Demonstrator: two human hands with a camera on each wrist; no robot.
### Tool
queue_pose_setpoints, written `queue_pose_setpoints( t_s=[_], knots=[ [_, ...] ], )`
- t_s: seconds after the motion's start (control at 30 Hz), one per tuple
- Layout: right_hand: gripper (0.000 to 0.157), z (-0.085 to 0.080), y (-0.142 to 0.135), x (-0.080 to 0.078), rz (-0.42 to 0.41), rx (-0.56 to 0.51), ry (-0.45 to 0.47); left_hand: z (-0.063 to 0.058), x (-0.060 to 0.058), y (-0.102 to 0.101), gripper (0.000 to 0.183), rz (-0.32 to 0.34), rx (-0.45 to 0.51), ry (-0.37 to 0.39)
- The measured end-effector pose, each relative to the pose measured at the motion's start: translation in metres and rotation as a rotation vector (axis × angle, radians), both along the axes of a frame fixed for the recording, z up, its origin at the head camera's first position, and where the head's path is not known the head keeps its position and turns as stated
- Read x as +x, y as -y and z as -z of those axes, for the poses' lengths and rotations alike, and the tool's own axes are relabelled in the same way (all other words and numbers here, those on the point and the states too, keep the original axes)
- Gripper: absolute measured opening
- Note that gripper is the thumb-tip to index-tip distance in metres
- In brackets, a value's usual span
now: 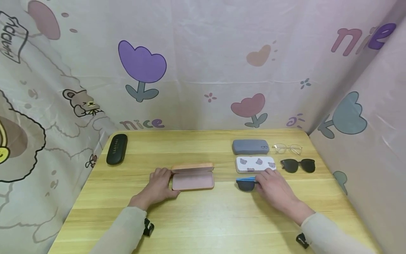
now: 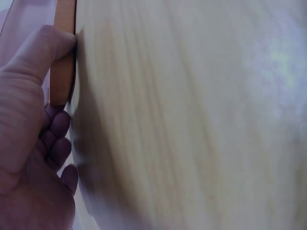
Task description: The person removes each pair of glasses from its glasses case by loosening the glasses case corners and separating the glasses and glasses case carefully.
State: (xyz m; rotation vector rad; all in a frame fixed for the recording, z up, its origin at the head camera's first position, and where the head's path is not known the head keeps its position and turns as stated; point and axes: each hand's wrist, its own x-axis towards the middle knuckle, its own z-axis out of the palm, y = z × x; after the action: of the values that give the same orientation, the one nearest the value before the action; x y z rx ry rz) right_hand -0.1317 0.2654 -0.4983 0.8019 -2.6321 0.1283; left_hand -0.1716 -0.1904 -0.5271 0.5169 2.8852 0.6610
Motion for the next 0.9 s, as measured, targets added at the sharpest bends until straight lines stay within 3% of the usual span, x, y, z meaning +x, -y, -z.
queue_pose_setpoints(
  t_s=[0.33, 0.9],
  knots=[
    [0.017, 0.001, -0.062, 0.001, 0.048, 0.040, 0.022, 0.002, 0.000, 0.001, 0.087, 0.010, 0.004, -0.001],
    [0.015, -0.020, -0.137, -0.003, 0.165, 0.244, 0.126, -0.001, 0.000, 0.001, 0.088, 0.008, 0.007, 0.007]
  ],
)
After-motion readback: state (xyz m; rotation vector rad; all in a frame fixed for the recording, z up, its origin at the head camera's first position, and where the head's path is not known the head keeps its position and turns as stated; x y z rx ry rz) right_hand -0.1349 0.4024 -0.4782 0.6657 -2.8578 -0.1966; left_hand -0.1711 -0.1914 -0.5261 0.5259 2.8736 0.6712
